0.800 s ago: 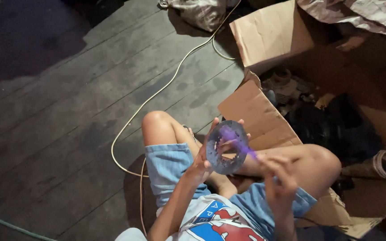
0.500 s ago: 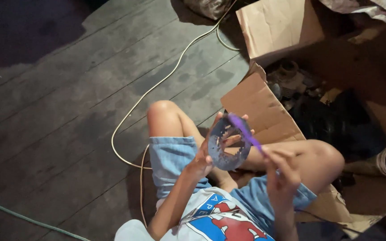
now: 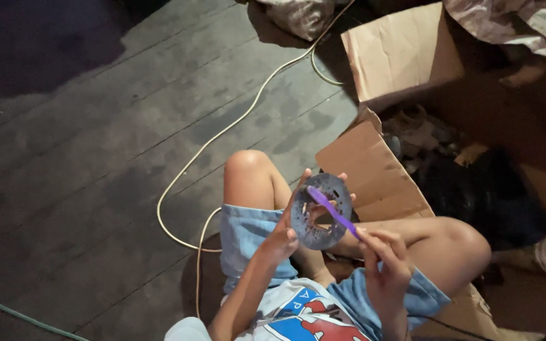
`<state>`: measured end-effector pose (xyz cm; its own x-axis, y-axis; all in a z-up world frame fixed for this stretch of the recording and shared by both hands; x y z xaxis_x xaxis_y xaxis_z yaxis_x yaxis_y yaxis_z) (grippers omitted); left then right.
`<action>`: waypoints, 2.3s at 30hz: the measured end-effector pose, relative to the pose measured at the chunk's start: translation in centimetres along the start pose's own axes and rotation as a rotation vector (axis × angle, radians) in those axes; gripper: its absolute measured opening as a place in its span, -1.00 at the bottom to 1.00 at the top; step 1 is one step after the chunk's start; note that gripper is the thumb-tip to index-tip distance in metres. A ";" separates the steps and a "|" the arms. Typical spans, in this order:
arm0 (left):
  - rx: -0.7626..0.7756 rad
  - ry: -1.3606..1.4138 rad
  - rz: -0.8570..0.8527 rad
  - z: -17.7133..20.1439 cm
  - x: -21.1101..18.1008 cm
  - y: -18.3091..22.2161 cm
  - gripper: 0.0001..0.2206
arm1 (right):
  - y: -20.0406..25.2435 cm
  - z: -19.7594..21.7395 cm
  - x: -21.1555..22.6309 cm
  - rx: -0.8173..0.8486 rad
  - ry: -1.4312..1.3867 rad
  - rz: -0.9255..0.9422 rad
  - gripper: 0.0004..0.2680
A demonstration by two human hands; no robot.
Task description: Cleaning a motorcycle brake disc by scrubbing it with a toothbrush to remove dirt and debris.
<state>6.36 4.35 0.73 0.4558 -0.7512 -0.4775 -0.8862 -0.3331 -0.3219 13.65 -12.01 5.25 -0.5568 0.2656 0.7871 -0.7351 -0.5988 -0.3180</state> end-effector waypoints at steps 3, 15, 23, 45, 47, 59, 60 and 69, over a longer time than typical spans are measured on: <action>-0.046 0.006 0.022 -0.1 -0.5 0.2 -0.06 | 0.2 -0.5 -0.5 -0.002 -0.031 -0.007 -0.84; 0.048 -0.010 -0.080 -0.2 -2.0 0.6 -0.19 | 0.0 -1.3 1.0 0.120 -0.078 0.113 -0.92; -0.040 0.010 -0.001 0.1 -0.8 1.0 -0.01 | -0.4 1.0 0.9 0.021 -0.025 -0.032 -0.83; 0.063 0.052 0.019 -2.3 1.1 0.7 -0.12 | 1.8 1.9 1.9 0.105 -0.074 0.127 -0.83; 0.081 0.112 -0.054 -1.3 2.5 0.3 0.06 | 1.4 2.5 -0.4 -0.004 -0.034 0.132 -0.85; 0.052 0.106 -0.162 -2.0 2.7 0.2 0.17 | 0.8 4.3 -1.4 -0.120 0.018 0.177 -0.86; 0.051 0.121 -0.148 -1.8 2.8 0.4 0.18 | 0.3 4.7 -1.2 -0.134 0.004 0.175 -0.85; 0.031 -0.119 0.016 -2.3 1.3 0.6 -0.16 | 0.9 4.8 -0.8 -0.103 0.110 0.026 -0.87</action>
<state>6.19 1.84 1.82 0.4502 -0.6825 -0.5758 -0.8911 -0.3024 -0.3382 15.28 -16.39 6.91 -0.6109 0.3353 0.7172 -0.7526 -0.5272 -0.3946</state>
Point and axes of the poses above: each hand's wrist, its own y-axis away from the middle knuckle, its own z-axis out of the back of the hand, x = y × z, the point moved 6 cm from there along -y, towards the middle knuckle, and after that the axes turned 1 degree about -x, right-handed, at the moved point
